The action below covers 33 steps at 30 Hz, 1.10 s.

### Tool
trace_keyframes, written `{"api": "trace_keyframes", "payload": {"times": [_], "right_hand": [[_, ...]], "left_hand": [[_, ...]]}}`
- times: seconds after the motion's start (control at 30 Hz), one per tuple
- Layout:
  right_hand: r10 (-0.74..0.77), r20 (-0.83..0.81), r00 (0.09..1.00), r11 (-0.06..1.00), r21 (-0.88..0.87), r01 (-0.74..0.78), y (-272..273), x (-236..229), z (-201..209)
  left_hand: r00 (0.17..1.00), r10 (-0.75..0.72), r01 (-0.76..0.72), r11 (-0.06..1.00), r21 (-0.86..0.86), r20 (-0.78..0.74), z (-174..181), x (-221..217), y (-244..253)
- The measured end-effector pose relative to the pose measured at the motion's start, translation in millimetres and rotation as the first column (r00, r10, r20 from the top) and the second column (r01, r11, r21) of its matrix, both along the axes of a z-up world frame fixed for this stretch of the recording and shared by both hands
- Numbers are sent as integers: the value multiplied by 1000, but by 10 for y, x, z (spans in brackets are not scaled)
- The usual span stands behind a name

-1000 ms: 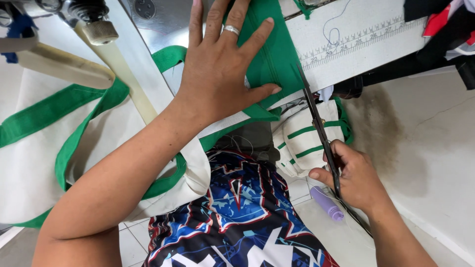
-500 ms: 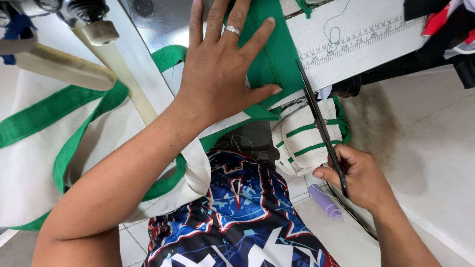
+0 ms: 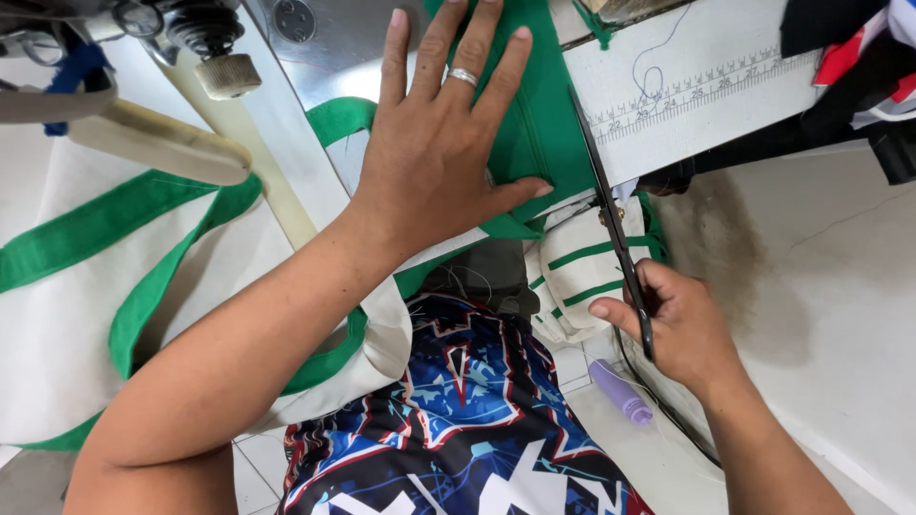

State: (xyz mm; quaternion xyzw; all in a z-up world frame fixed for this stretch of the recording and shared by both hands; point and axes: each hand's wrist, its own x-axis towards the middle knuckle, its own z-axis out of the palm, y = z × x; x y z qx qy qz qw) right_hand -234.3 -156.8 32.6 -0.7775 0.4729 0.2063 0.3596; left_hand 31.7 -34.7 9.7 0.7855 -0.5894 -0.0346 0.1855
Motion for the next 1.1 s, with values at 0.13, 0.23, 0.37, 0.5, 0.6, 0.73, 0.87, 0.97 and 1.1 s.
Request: {"api": "trace_keyframes", "payload": {"times": [0.13,0.23,0.37,0.5,0.6,0.73,0.87,0.97,1.1], "right_hand": [[43,104,994,999,-13,-41,-33,-64,-19],[41,33,999,999,21,-42,-81,40,-13],[97,39,995,995,-3,-97,-111,222,-12],[101,117,988,994,-56,-95,-57,271,-34],[27,154,988,999,21,-30,-40,267,-20],[60,93,994,998,19,-62,-110,374,-3],[94,101,991,995,18,-96,-143,529,16],[112,126,986,994,1,-113,-131,601,7],[58,144,988,998,10,-60,-81,636,17]], "left_hand": [[1000,9,-9,1000,29,2,18,-5,2],[1000,15,-16,1000,22,24,22,-9,3],[998,23,-24,1000,5,58,23,-10,7],[998,25,-25,1000,-3,53,12,2,31],[999,25,-24,1000,-17,47,7,9,34],[998,23,-23,1000,-7,58,20,12,37],[997,32,-31,999,-8,74,27,8,45],[997,29,-30,1000,6,71,32,25,61],[997,28,-29,1000,4,70,27,19,63]]}}
